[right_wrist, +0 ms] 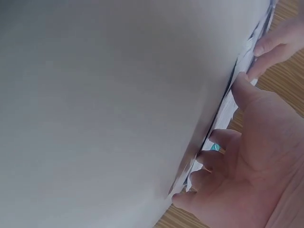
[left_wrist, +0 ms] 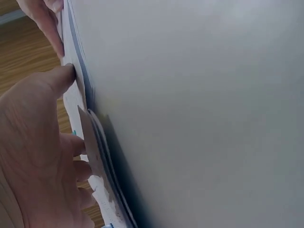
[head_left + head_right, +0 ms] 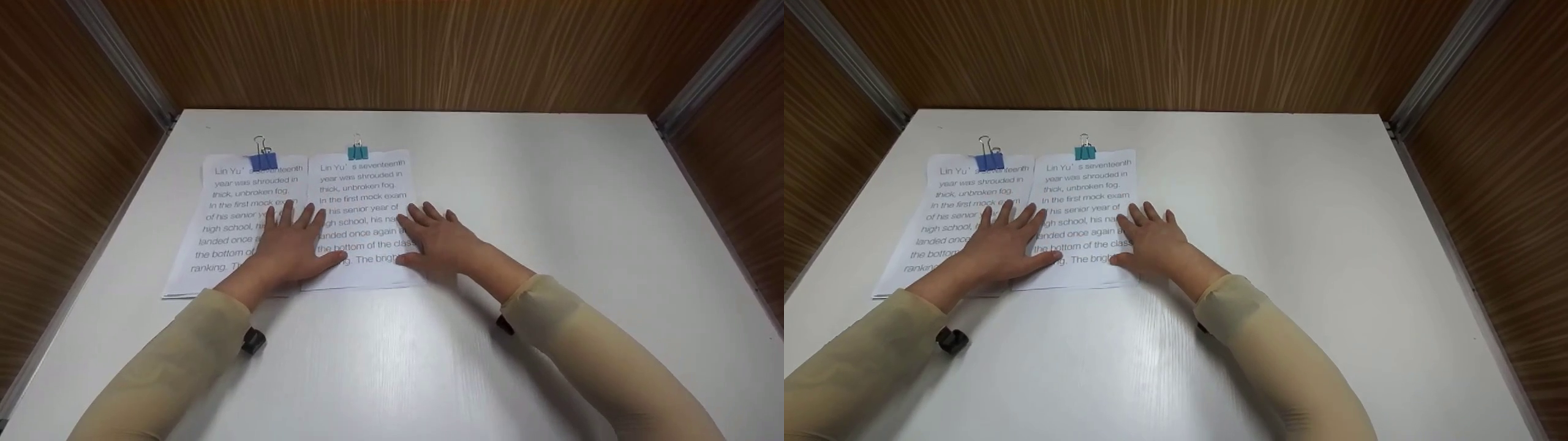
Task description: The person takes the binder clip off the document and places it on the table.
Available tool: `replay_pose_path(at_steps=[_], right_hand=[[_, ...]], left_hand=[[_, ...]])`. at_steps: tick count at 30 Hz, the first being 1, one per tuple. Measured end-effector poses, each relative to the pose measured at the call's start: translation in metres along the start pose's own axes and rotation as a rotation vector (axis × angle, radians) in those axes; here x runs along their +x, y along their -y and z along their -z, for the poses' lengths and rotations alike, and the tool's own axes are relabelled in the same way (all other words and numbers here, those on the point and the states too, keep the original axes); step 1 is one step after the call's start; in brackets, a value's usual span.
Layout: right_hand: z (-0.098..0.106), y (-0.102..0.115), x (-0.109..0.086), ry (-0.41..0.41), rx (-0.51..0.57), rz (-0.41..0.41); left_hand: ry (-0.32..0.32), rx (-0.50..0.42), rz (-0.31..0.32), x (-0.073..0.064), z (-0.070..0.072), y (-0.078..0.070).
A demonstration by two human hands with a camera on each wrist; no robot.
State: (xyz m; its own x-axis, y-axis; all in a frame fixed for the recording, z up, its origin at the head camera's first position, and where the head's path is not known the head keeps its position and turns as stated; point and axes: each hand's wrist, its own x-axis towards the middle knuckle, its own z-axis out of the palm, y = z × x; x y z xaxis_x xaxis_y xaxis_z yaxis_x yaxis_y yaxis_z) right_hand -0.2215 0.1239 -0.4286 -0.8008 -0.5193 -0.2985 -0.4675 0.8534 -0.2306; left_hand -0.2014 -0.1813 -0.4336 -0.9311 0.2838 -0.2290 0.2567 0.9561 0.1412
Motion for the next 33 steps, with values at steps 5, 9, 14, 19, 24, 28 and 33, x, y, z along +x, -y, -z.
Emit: replay_pose_path(at_steps=[5,9,14,19,24,28,33], right_hand=[[0.001,-0.003,-0.001,-0.002,0.011,0.0],[0.002,-0.01,-0.006,-0.016,0.021,0.003],[0.002,-0.024,-0.015,-0.035,0.02,0.009],[0.002,-0.037,-0.029,-0.053,0.033,0.016],[0.0,-0.048,-0.042,-0.067,0.041,0.012],[-0.002,-0.056,-0.052,-0.064,0.046,-0.008],[-0.006,-0.063,-0.064,-0.059,0.046,-0.026]], left_hand=[[0.004,0.018,-0.022,0.001,0.005,-0.004],[0.006,0.04,-0.035,0.005,0.005,-0.012],[0.028,0.032,-0.06,0.012,0.006,-0.025],[0.033,0.041,-0.097,0.017,0.004,-0.037],[0.023,0.047,-0.11,0.021,0.002,-0.053],[0.027,0.06,-0.13,0.022,0.001,-0.065],[0.032,0.074,-0.152,0.021,0.0,-0.078]])
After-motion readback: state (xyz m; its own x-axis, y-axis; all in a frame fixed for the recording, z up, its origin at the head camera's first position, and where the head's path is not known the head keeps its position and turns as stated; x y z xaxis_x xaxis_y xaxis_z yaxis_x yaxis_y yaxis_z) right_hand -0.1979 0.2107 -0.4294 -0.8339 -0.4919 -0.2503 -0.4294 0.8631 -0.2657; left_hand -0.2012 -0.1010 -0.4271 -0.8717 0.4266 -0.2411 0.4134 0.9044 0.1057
